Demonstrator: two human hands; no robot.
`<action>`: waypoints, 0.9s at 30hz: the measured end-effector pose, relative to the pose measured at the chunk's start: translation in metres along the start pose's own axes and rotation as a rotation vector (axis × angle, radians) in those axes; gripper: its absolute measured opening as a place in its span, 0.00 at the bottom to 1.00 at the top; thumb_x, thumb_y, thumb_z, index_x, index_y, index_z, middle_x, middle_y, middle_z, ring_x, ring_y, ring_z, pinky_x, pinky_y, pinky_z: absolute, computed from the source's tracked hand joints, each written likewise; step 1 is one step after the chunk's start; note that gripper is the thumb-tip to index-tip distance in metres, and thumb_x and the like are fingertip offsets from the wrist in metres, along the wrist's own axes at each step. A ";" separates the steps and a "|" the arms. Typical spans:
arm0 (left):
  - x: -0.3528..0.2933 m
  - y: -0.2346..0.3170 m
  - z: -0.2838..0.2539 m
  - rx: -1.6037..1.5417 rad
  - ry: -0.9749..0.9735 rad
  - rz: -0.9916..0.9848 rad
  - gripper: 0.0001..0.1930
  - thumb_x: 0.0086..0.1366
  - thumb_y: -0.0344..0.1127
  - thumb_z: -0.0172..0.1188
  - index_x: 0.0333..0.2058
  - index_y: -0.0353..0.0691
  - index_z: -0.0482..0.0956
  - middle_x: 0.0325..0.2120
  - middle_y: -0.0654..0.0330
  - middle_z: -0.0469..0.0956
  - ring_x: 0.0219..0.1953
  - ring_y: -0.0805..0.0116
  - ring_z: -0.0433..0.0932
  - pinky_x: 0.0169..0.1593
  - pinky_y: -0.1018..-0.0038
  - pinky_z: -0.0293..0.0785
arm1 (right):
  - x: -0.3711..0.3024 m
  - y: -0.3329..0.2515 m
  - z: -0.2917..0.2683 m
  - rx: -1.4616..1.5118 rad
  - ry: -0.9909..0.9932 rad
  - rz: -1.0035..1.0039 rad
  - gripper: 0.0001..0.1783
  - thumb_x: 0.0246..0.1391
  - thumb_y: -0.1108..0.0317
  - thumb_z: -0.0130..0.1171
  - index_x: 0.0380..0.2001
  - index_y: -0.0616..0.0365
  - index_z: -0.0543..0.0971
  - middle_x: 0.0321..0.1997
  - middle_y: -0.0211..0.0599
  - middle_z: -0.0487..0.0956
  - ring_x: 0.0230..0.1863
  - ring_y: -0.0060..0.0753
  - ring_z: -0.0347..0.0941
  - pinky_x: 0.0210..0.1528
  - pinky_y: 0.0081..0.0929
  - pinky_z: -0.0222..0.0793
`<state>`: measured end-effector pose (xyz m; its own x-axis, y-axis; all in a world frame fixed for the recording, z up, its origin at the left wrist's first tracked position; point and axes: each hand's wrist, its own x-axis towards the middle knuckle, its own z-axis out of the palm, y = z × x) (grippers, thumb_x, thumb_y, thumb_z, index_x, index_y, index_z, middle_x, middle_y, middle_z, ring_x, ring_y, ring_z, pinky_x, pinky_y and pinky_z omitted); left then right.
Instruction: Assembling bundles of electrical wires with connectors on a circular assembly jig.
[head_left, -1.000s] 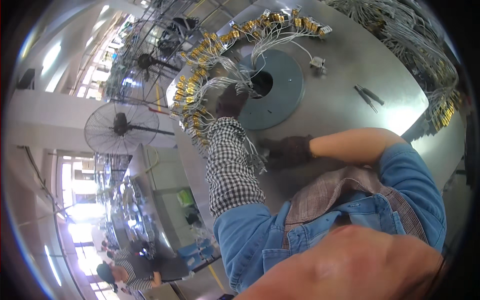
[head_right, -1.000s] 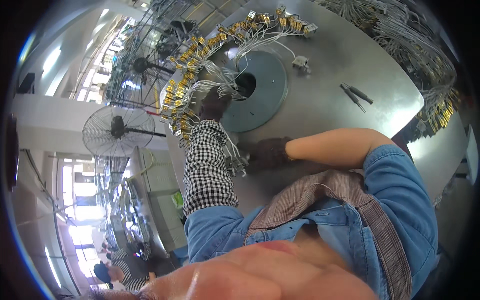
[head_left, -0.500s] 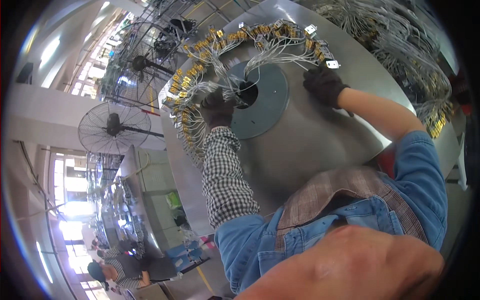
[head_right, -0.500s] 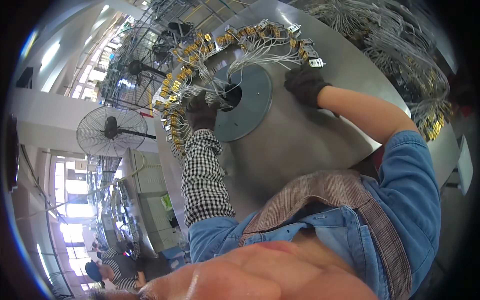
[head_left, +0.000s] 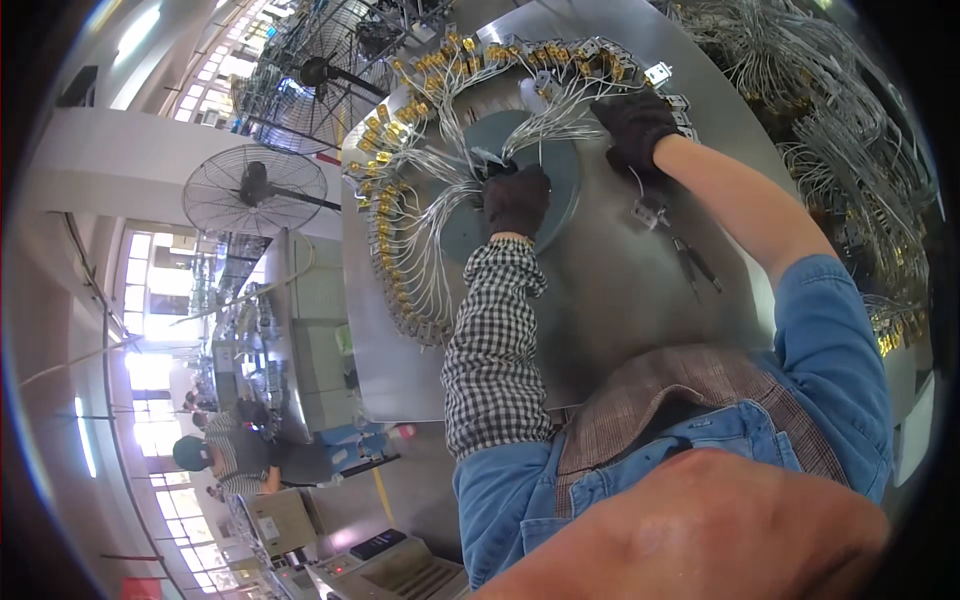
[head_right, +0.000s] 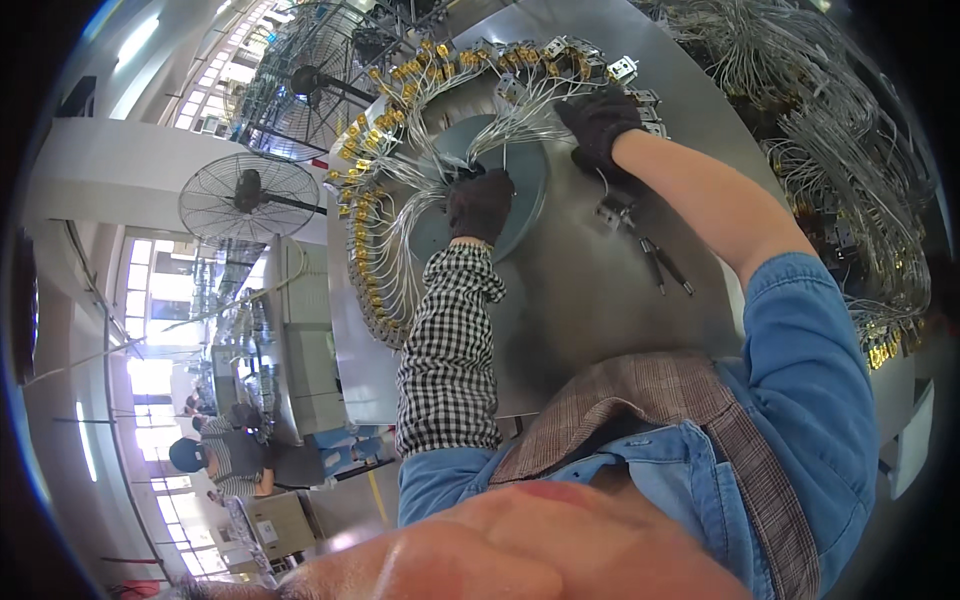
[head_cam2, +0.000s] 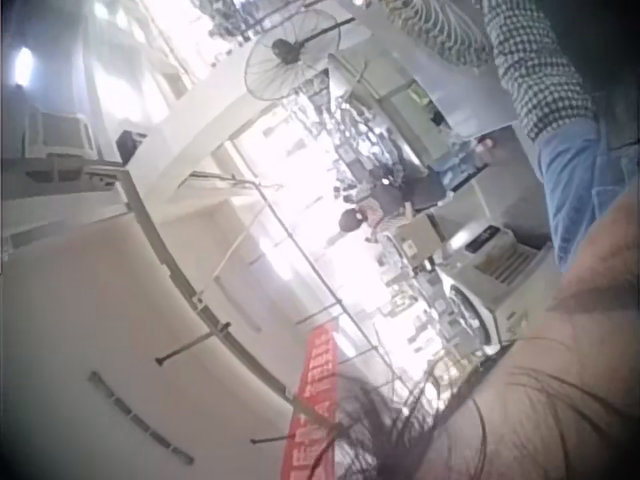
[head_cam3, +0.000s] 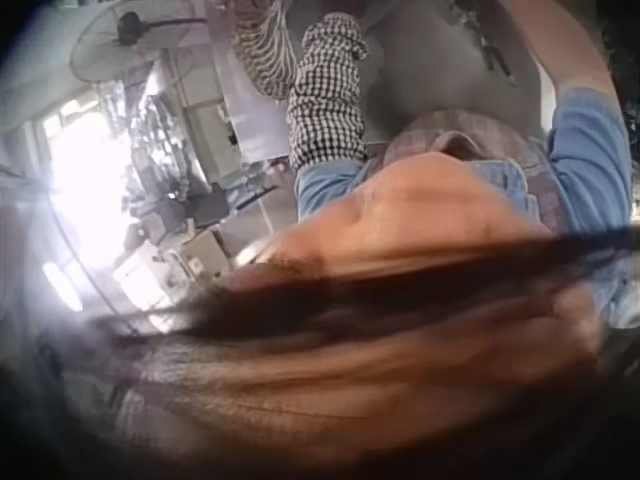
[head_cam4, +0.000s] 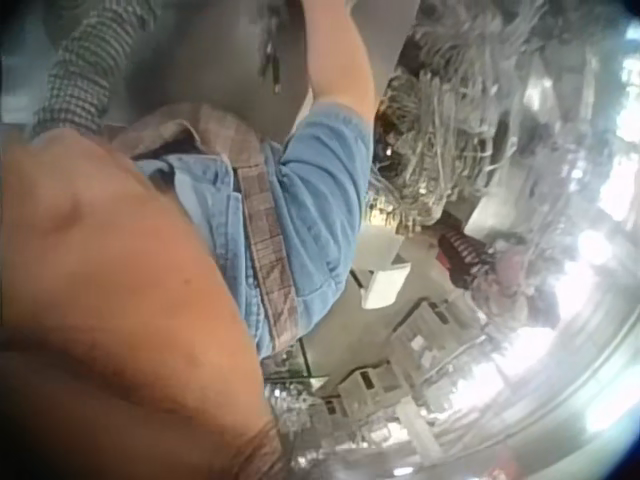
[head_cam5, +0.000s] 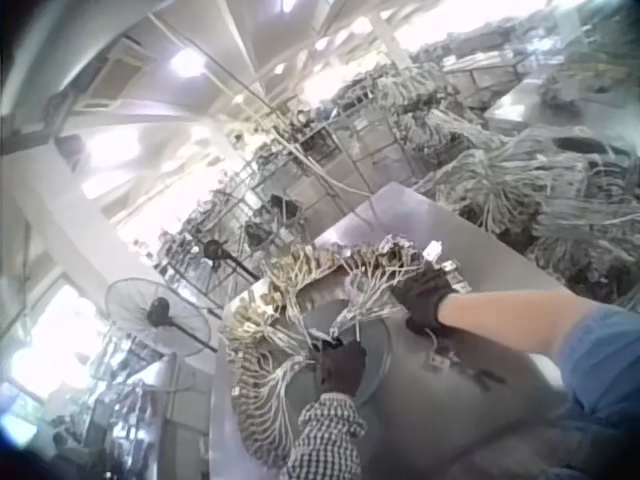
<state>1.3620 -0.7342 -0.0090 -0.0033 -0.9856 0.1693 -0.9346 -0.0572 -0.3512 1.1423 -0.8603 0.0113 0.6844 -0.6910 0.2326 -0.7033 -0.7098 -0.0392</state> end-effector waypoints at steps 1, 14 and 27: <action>-0.005 -0.004 0.001 -0.066 0.028 0.036 0.07 0.59 0.39 0.58 0.30 0.48 0.84 0.30 0.58 0.83 0.38 0.57 0.83 0.38 0.58 0.77 | 0.004 0.005 0.005 0.037 -0.127 0.040 0.34 0.46 0.55 0.62 0.58 0.51 0.71 0.58 0.45 0.76 0.60 0.47 0.71 0.63 0.45 0.62; -0.021 0.005 -0.015 -0.220 0.548 0.139 0.18 0.60 0.40 0.63 0.45 0.37 0.79 0.41 0.50 0.80 0.47 0.49 0.78 0.51 0.59 0.75 | -0.031 0.058 -0.088 0.783 -0.177 0.025 0.35 0.55 0.54 0.62 0.66 0.47 0.67 0.69 0.44 0.66 0.69 0.43 0.63 0.70 0.39 0.59; -0.080 0.102 -0.051 -0.918 0.048 0.105 0.22 0.54 0.42 0.71 0.47 0.43 0.78 0.47 0.53 0.76 0.46 0.55 0.78 0.48 0.62 0.77 | -0.116 0.074 -0.007 0.944 0.091 0.136 0.33 0.59 0.49 0.61 0.63 0.51 0.69 0.64 0.45 0.72 0.62 0.47 0.70 0.63 0.40 0.66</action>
<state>1.2492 -0.6531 -0.0111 -0.0998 -0.9698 0.2226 -0.8440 0.2010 0.4973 1.0098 -0.8316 -0.0118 0.5623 -0.7909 0.2415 -0.3032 -0.4689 -0.8296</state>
